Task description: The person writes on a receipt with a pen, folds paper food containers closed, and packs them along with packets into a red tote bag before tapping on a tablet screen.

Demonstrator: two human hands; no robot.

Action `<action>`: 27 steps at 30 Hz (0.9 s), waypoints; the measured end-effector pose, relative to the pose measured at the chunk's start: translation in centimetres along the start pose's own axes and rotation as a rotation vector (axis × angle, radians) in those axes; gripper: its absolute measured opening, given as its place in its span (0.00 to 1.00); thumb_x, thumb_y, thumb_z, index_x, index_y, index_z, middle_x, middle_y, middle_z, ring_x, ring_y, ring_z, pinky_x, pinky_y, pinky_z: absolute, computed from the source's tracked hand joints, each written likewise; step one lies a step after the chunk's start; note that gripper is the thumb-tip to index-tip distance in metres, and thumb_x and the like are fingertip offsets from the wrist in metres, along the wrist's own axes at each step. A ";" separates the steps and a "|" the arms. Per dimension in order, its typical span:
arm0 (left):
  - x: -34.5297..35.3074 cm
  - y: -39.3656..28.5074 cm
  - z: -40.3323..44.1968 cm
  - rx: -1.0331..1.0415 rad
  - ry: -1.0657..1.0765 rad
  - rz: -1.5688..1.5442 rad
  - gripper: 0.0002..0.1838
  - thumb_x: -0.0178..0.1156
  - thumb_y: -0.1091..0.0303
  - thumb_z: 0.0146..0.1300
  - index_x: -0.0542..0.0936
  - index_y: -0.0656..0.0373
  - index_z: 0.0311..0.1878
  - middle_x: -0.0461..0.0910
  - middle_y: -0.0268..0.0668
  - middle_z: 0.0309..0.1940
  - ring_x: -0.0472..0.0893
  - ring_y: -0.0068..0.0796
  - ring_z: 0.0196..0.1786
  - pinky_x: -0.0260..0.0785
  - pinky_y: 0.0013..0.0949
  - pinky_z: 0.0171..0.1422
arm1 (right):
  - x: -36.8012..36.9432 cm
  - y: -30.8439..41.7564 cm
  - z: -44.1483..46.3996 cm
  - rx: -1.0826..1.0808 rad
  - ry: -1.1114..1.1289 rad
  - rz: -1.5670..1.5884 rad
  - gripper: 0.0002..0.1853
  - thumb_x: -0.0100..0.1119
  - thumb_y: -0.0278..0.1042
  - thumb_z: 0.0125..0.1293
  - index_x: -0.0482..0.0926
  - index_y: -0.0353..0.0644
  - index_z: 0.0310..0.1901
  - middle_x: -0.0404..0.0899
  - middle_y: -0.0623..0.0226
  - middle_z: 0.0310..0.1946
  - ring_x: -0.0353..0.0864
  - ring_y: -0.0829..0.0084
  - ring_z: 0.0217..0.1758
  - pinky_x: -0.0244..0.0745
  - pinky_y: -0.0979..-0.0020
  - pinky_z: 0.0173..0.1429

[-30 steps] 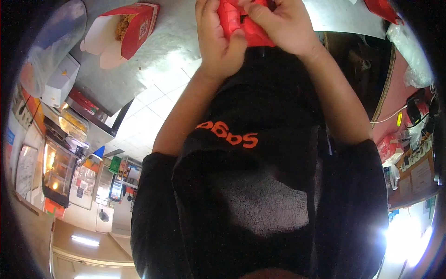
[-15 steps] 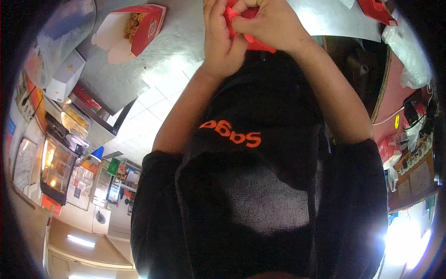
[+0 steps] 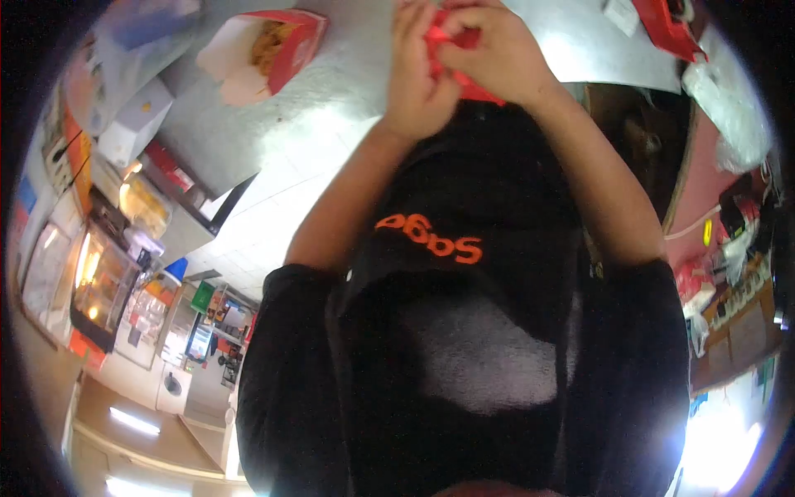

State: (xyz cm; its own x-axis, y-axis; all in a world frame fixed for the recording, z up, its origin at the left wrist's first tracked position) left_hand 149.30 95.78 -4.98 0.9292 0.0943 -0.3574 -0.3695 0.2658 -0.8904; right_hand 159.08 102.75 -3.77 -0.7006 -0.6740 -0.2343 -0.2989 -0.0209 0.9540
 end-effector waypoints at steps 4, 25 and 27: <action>0.1 -0.5 0.6 0.044 -0.018 0.086 0.40 0.60 0.72 0.51 0.60 0.71 0.69 0.60 0.64 0.68 0.57 0.68 0.73 0.45 0.58 0.79 | -0.5 -1.0 -0.4 -0.102 -0.207 -0.260 0.09 0.67 0.28 0.54 0.81 0.37 0.36 0.78 0.57 0.55 0.79 0.61 0.57 0.73 0.64 0.62; -1.1 -1.6 0.4 -0.041 -0.011 0.092 0.40 0.58 0.73 0.51 0.61 0.69 0.70 0.53 0.60 0.74 0.53 0.60 0.77 0.47 0.49 0.80 | -0.4 -2.0 -3.4 -0.274 -0.267 0.513 0.24 0.63 0.26 0.64 0.70 0.39 0.61 0.61 0.53 0.70 0.61 0.64 0.73 0.58 0.64 0.74; -1.2 -1.8 0.2 -0.056 -0.021 0.029 0.40 0.57 0.74 0.51 0.59 0.69 0.71 0.52 0.60 0.75 0.53 0.59 0.77 0.46 0.49 0.80 | 0.4 -1.8 -2.9 -0.237 -0.321 0.380 0.21 0.65 0.23 0.61 0.71 0.42 0.55 0.64 0.55 0.68 0.64 0.64 0.70 0.61 0.64 0.72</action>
State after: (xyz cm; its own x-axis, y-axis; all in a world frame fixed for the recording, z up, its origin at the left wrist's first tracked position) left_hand 148.82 95.43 -2.91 0.9180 0.1209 -0.3777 -0.3955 0.2089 -0.8944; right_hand 161.21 100.31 -5.06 -0.9041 -0.4085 0.1252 0.1418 -0.0105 0.9898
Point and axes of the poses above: each hand's wrist, its own z-axis towards the middle knuckle, its own x-axis out of the palm, y = z × x, the point moved 7 cm from there along z, towards the middle knuckle
